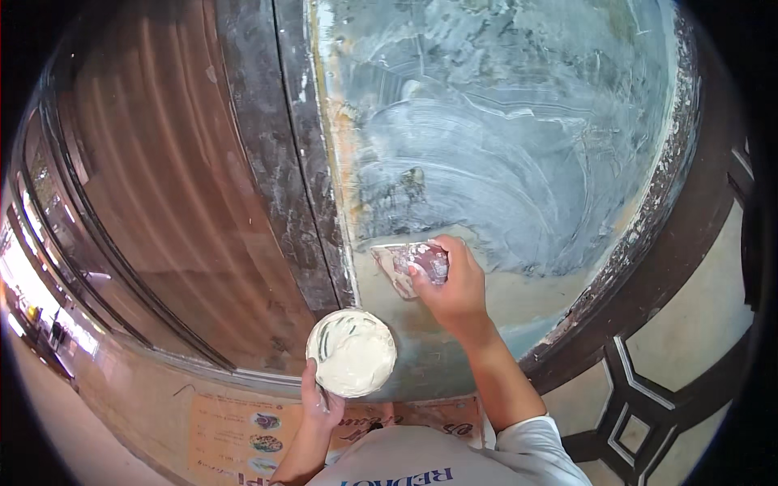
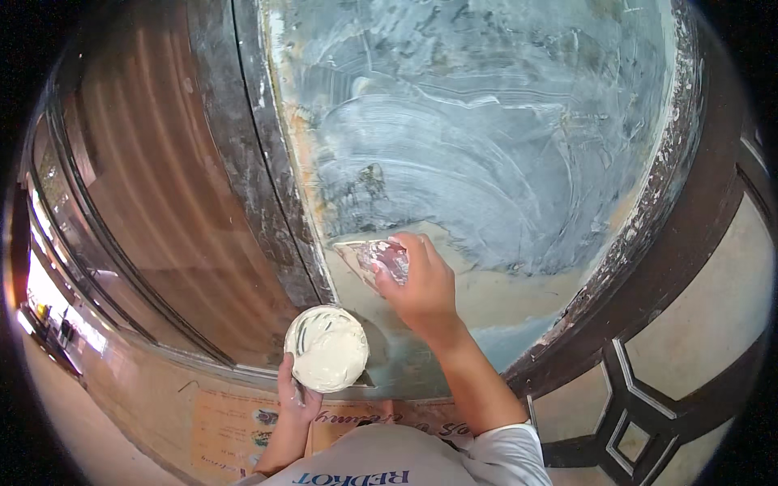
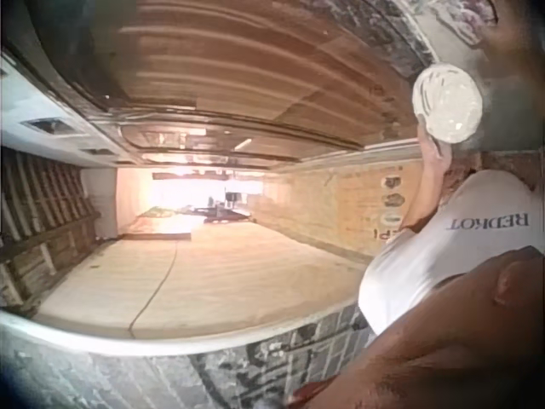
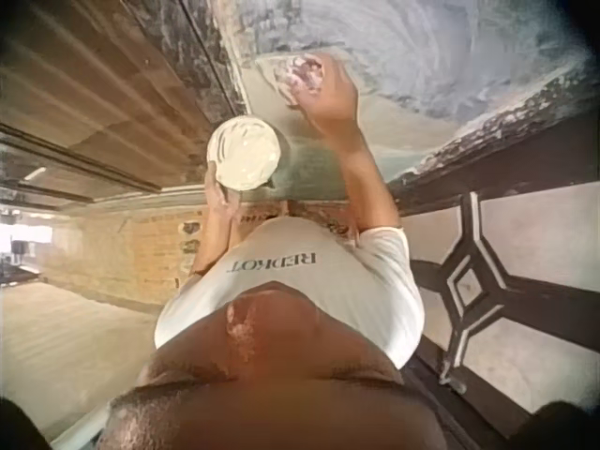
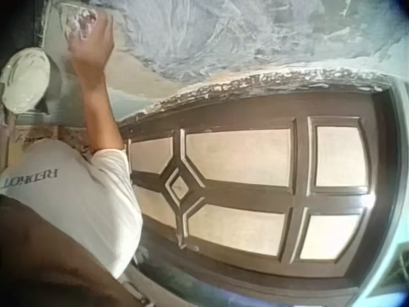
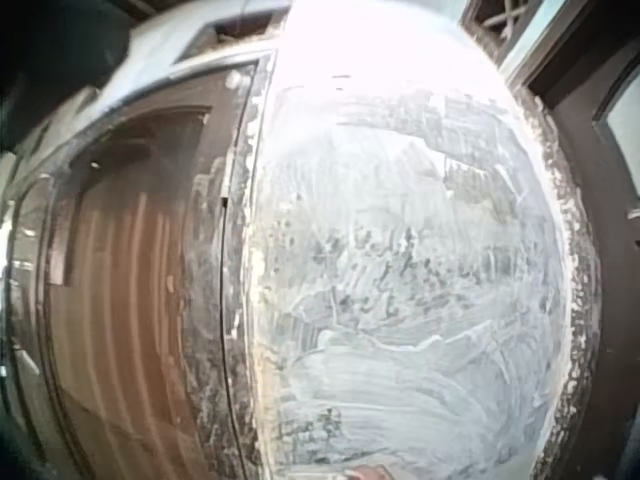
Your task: The person applies a white substance from a container onto a wall using a putty knife, spreading it across a previously treated circular patch.
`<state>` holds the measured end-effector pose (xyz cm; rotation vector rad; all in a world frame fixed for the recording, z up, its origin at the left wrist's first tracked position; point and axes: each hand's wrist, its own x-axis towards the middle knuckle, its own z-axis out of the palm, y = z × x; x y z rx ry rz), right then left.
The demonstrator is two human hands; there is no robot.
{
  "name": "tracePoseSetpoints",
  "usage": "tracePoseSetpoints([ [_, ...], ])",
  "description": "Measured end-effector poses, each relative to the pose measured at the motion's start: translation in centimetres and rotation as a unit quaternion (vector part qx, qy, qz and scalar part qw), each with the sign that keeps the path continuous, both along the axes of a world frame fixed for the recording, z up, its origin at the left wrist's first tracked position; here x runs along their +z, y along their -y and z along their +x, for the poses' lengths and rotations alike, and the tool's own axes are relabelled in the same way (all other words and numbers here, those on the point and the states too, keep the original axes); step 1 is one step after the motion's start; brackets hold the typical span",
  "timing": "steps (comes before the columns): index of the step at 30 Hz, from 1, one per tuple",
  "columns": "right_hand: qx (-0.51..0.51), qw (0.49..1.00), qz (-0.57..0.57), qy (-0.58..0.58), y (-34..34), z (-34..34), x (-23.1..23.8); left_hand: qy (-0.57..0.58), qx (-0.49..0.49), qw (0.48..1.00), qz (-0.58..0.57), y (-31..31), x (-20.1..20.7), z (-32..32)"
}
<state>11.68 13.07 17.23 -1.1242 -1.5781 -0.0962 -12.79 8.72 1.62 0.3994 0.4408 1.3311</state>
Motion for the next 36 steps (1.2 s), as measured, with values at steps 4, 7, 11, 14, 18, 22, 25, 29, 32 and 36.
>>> tracePoseSetpoints([
  [4, -0.031, 0.999, 0.036, -0.002, -1.6, -2.6, -0.5, -0.007, -0.017, 1.000, 0.009, -0.9, -0.1, -2.4],
  [7, -0.057, 0.998, -0.003, -0.005, -2.1, -3.9, -0.7, -0.002, -0.040, 0.999, -0.014, -1.8, -1.1, -4.2],
  [11, -0.134, 0.983, 0.009, -0.125, -2.3, -3.8, -1.6, -0.013, -0.043, 0.999, -0.007, -2.6, -1.1, -6.5],
  [14, -0.162, 0.972, 0.037, -0.164, -2.0, -3.8, -2.3, -0.028, -0.044, 0.999, -0.014, -3.0, -0.2, -7.4],
  [18, -0.129, 0.991, 0.013, -0.033, -2.6, -6.0, -4.3, -0.031, -0.063, 0.997, -0.014, -4.0, -0.8, -8.1],
  [22, -0.165, 0.969, 0.025, -0.184, -3.3, -5.4, -5.1, -0.038, -0.071, 0.997, -0.009, -4.1, -0.4, -8.7],
  [25, -0.155, 0.960, 0.034, -0.231, -3.0, -6.3, -4.7, -0.047, -0.072, 0.996, 0.000, -4.5, -0.8, -9.3],
  [29, -0.144, 0.974, 0.019, -0.174, -3.4, -7.3, -5.1, -0.074, -0.082, 0.994, -0.002, -4.8, -0.8, -9.5],
  [32, -0.145, 0.965, 0.021, -0.218, -3.8, -6.6, -5.0, -0.093, -0.072, 0.993, 0.009, -4.8, -0.6, -9.9],
  [36, -0.195, 0.931, 0.109, -0.289, -3.7, -5.9, -5.0, -0.100, -0.085, 0.990, 0.045, -4.8, -0.6, -10.4],
])
